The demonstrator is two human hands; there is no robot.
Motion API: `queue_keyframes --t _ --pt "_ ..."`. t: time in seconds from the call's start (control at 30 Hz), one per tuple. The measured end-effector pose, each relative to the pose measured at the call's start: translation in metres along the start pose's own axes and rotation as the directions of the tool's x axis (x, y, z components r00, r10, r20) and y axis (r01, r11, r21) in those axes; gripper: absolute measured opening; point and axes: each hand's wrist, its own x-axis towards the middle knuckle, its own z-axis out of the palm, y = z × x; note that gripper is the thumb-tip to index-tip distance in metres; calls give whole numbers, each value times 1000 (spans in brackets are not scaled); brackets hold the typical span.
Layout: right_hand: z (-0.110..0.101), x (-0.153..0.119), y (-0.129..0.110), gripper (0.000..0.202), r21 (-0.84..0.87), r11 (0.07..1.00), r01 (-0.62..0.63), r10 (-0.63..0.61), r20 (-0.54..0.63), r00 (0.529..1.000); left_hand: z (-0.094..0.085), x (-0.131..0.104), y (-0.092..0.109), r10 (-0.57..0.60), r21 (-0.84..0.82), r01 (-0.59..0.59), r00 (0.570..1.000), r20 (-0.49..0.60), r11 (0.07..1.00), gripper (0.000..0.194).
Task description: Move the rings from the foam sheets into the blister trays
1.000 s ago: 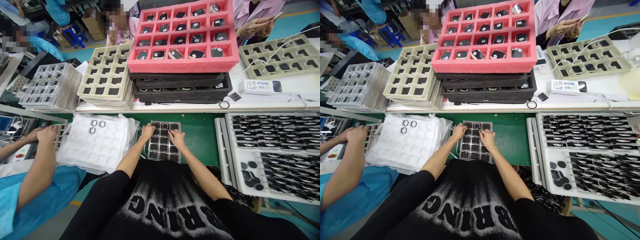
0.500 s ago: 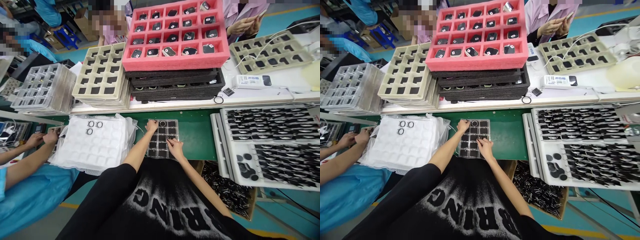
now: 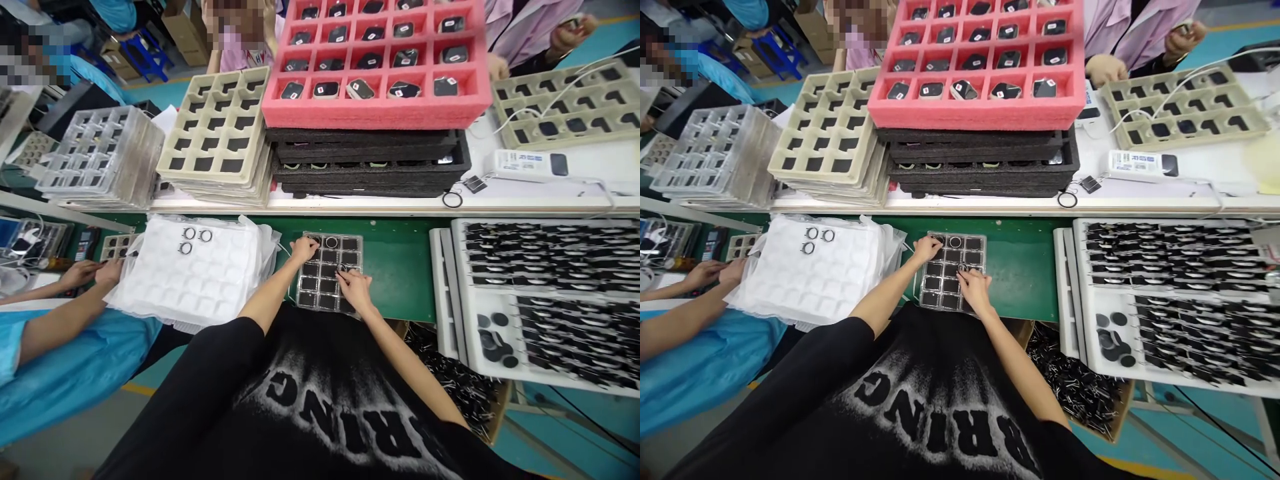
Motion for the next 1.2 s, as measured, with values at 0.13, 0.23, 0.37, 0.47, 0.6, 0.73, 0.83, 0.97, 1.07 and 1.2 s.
queue_keyframes --t 0.13,0.23,0.37,0.47,0.6,0.73,0.83,0.97,1.07,1.2 --pt "-9 26 -2 40 -140 988 65 -58 52 997 1 0 -3 -115 -256 64 976 -187 964 29" --pt "-12 47 -4 37 -231 966 117 -94 110 989 -4 -4 -12 -119 -350 18 955 -270 937 32" --pt "-9 70 -9 35 -313 934 171 -107 210 972 -6 -29 -23 1 -241 -76 956 -295 967 31" --pt "-4 78 -10 33 -361 913 192 -90 281 955 3 -54 -24 161 -42 -174 964 -212 984 30" --pt "2 73 -6 34 -356 912 202 -103 279 955 19 -74 -19 215 184 -191 969 -122 964 38" --pt "5 64 -2 38 -356 913 200 -122 228 966 30 -80 -16 169 231 -147 983 -77 962 37" --pt "9 64 -4 37 -333 936 115 -58 175 983 36 -86 -19 155 208 -137 985 -73 968 40" --pt "14 69 -9 35 -292 956 -12 59 152 987 42 -87 -20 103 128 -87 987 -120 988 38" --pt "12 72 -7 35 -316 946 76 -11 203 979 39 -78 -16 27 71 -16 985 -168 997 35" --pt "2 76 0 35 -351 873 339 -211 354 911 30 -69 -14 24 87 -14 994 -107 996 32"
